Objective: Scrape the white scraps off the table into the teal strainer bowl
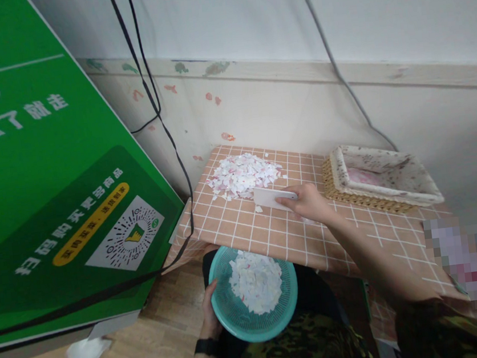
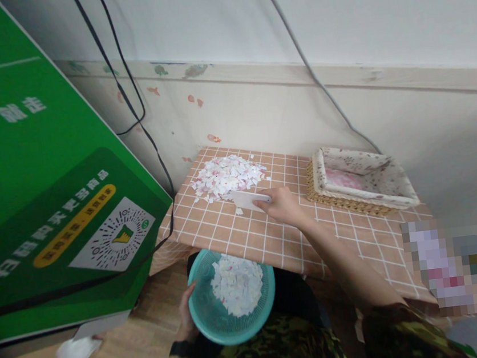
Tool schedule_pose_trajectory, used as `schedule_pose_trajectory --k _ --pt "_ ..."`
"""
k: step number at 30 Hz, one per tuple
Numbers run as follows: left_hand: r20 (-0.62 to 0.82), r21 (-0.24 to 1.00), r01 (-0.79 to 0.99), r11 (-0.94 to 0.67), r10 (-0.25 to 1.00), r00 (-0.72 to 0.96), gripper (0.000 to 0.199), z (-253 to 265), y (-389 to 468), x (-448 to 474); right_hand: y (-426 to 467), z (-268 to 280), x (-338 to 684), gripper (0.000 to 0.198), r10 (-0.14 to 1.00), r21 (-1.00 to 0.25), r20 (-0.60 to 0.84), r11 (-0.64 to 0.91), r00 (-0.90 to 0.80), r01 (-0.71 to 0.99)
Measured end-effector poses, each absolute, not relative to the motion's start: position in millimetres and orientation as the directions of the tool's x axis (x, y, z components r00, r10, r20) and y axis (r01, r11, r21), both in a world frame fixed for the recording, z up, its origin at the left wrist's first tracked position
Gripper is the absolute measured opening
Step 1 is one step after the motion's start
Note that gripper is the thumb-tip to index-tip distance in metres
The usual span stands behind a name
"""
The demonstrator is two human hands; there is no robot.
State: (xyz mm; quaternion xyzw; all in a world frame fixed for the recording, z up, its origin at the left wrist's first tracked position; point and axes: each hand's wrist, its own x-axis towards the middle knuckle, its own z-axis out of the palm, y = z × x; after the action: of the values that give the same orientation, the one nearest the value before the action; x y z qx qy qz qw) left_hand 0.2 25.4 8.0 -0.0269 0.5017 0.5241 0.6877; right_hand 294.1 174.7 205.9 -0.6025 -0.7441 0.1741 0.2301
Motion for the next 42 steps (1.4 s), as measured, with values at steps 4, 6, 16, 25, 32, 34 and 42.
schedule_pose_trajectory --k 4,6,16,25,32,34,42 --pt "-0.718 0.504 -0.741 0.443 0.692 -0.075 0.031 10 25 0 175 207 294 0.024 0.976 -0.542 0.159 0.211 -0.147 0.813" --pt "-0.716 0.523 -0.733 0.435 0.691 -0.101 0.030 10 25 0 173 210 294 0.024 0.974 -0.558 0.124 0.227 -0.190 0.798" --pt "-0.692 0.533 -0.731 0.427 0.716 -0.086 0.028 3 25 -2 172 210 294 0.026 0.954 -0.528 0.163 0.300 -0.251 0.795" --pt "-0.689 0.556 -0.722 0.412 0.714 -0.123 0.030 -4 24 -4 173 210 297 0.025 0.936 -0.489 0.220 0.348 -0.273 0.800" --pt "-0.706 0.520 -0.728 0.446 0.705 -0.072 0.029 3 25 -1 171 214 295 0.022 0.871 -0.494 0.201 0.485 -0.447 0.722" --pt "-0.697 0.530 -0.729 0.432 0.712 -0.085 0.028 4 25 -2 173 213 294 0.023 0.878 -0.489 0.205 0.475 -0.433 0.731" --pt "-0.706 0.516 -0.728 0.450 0.705 -0.064 0.028 13 26 0 181 203 304 0.022 0.920 -0.446 0.245 0.388 -0.307 0.807"
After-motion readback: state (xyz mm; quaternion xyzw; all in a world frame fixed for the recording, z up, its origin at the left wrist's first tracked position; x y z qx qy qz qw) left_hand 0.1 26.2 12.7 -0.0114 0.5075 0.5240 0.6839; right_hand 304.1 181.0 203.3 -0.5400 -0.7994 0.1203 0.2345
